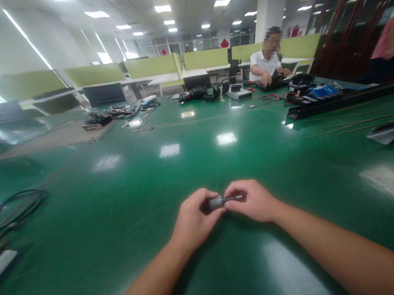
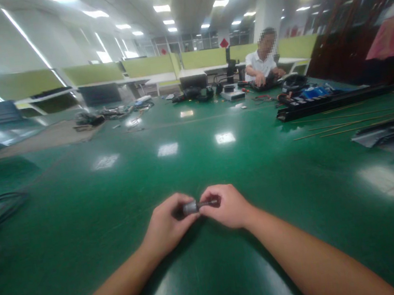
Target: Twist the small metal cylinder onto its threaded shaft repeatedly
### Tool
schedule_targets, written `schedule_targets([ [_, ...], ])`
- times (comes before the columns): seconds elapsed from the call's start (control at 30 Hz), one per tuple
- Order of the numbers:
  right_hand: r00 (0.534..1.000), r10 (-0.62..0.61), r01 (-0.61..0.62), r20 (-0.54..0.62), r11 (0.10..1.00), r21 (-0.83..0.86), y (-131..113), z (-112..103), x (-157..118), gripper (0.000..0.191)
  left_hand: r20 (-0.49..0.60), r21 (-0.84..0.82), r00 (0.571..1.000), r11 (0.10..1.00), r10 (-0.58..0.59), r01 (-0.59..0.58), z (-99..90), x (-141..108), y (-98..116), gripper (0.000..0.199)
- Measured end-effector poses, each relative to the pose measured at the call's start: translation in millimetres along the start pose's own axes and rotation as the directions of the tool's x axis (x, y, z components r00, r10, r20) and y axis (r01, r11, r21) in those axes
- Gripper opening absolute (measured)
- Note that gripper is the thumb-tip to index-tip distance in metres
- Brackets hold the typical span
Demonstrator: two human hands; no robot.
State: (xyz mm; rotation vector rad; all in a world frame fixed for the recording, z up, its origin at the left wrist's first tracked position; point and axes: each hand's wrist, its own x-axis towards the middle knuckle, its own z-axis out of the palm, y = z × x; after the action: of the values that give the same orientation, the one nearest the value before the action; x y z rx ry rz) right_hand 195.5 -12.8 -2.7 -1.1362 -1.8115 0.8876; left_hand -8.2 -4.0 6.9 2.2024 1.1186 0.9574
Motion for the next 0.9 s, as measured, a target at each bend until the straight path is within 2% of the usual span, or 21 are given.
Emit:
schedule_targets([
  [0.53, 1.0, 0.0, -0.001, -0.017, 1.0, -0.023, 1.6, -3.0, -0.7, 0.007, -0.018, 0.031, 1.0, 1.0, 0.006, -0.005, -3.4, -0.4, -2.6, 0.018],
  [0.9, 0.999, -0.024, 0.02, -0.043, 0.995, -0.097, 0.1, -5.0, -1.0, 0.008, -0.03, 0.018, 0.999, 1.0, -0.015, 0.016, -6.4, -0.2, -4.7, 0.017],
])
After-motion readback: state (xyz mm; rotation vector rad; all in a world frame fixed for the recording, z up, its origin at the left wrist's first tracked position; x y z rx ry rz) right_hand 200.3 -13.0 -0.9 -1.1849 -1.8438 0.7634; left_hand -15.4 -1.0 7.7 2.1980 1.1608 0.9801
